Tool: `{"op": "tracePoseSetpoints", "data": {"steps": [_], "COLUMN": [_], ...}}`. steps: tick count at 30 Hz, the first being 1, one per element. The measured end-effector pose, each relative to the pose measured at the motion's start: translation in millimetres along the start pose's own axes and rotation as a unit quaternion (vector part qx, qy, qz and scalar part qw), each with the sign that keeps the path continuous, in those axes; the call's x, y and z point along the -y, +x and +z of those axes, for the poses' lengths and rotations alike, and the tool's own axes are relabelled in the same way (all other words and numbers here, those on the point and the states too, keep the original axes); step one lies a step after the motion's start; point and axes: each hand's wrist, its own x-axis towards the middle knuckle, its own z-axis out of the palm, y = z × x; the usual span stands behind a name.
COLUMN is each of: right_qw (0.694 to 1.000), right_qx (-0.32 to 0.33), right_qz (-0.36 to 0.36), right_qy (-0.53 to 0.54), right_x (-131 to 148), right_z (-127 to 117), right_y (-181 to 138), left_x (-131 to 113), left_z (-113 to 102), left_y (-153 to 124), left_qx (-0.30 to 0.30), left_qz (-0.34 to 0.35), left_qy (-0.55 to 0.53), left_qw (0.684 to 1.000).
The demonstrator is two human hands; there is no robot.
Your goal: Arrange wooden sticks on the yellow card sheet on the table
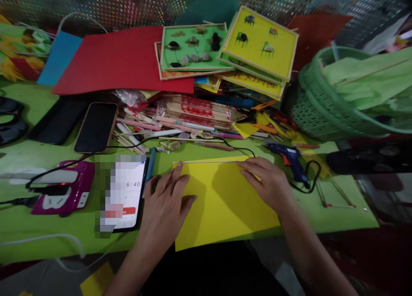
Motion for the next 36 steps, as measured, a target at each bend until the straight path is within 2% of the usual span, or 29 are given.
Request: {"op": "tracePoseSetpoints", "data": {"steps": [16,27,36], "right_qw": [0.999,1.000,0.998], "right_qx": [0.008,0.011,-0.006], "right_qz": [-0.020,-0.017,-0.047], "right_qy": [-0.024,-0.015,-0.028], "right_x": [-1,-4,-15], "right_z": [8,10,17], "right_y": [4,3,-2], "left_x": [1,-6,-7], "left_z": [1,-7,-6], "left_y": [0,2,-2], "left_qx": [0.002,0.030,0.052], "left_qz": [0.009,-0.026,-0.045], "left_qy": [0.025,0.005,-0.017], "left_qw": [1.000,0.999,0.997]}}
